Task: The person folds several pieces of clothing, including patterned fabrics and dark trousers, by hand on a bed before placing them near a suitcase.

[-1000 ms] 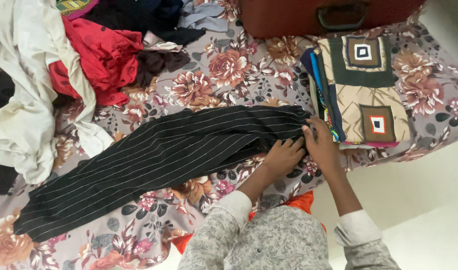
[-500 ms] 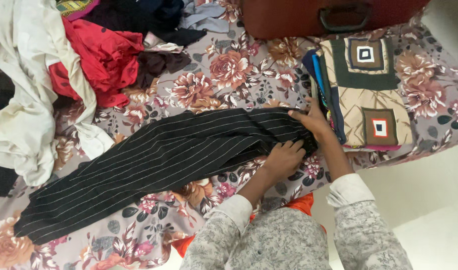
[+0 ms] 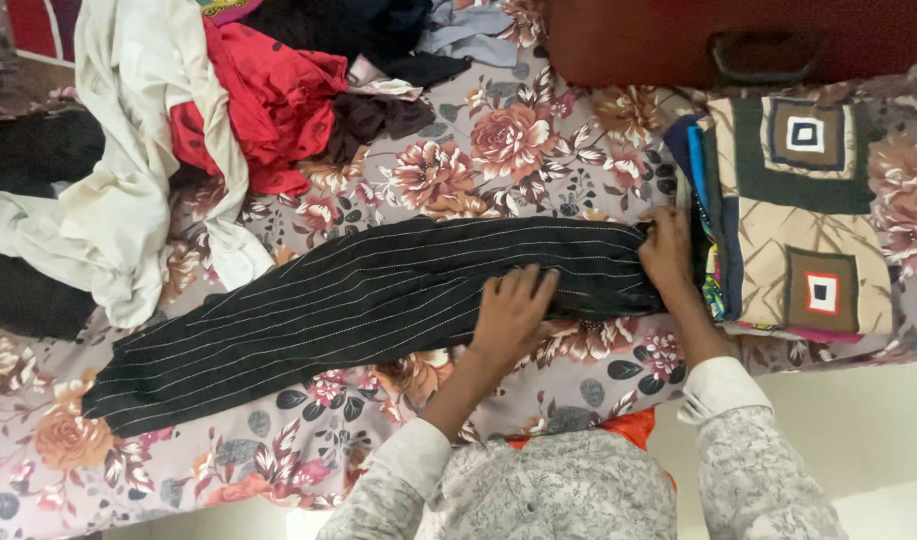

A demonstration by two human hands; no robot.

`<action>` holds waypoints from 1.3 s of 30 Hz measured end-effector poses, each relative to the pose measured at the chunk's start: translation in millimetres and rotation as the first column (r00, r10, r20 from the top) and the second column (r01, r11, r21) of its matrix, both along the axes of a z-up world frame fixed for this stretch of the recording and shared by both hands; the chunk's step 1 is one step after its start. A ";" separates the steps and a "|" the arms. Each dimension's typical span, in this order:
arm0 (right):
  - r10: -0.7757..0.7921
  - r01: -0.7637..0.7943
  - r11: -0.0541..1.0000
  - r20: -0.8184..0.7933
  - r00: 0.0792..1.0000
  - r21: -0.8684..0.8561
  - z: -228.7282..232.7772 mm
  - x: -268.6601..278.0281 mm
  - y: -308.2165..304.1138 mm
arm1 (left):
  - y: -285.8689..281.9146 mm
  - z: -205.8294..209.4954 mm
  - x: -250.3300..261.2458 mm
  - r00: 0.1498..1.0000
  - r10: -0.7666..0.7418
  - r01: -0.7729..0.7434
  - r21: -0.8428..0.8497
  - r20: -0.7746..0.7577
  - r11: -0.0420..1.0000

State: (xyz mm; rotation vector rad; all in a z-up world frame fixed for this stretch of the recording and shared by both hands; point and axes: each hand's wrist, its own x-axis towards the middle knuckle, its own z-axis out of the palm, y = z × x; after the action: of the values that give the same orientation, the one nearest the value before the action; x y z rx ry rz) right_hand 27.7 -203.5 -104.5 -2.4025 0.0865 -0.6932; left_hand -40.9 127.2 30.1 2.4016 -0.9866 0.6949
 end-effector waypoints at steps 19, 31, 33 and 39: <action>-0.181 0.208 0.891 0.104 0.978 -0.404 76.5 -31.5 76.0 | 76.3 -38.0 12.2 0.967 0.158 -0.126 0.166 -0.198 0.978; -0.016 -0.096 0.883 -0.234 0.972 -0.460 40.5 -14.9 94.1 | 155.0 -24.8 -25.4 0.944 0.257 -0.190 0.296 -0.206 0.936; -0.013 -0.105 0.871 -0.234 0.972 -0.481 41.8 -18.5 93.4 | 183.6 -23.0 -30.5 0.920 0.342 -0.282 0.285 -0.190 0.916; 0.071 -0.188 0.869 -0.261 0.963 -0.457 58.2 -28.7 80.6 | 249.7 -23.9 -32.7 0.948 0.204 -0.148 0.230 -0.245 0.962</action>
State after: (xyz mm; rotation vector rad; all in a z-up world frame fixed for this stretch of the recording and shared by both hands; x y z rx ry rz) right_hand -1.0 -122.9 -46.3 -2.9294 -0.1715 -0.3894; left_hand -73.6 376.9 6.2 2.7046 -0.7710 0.3234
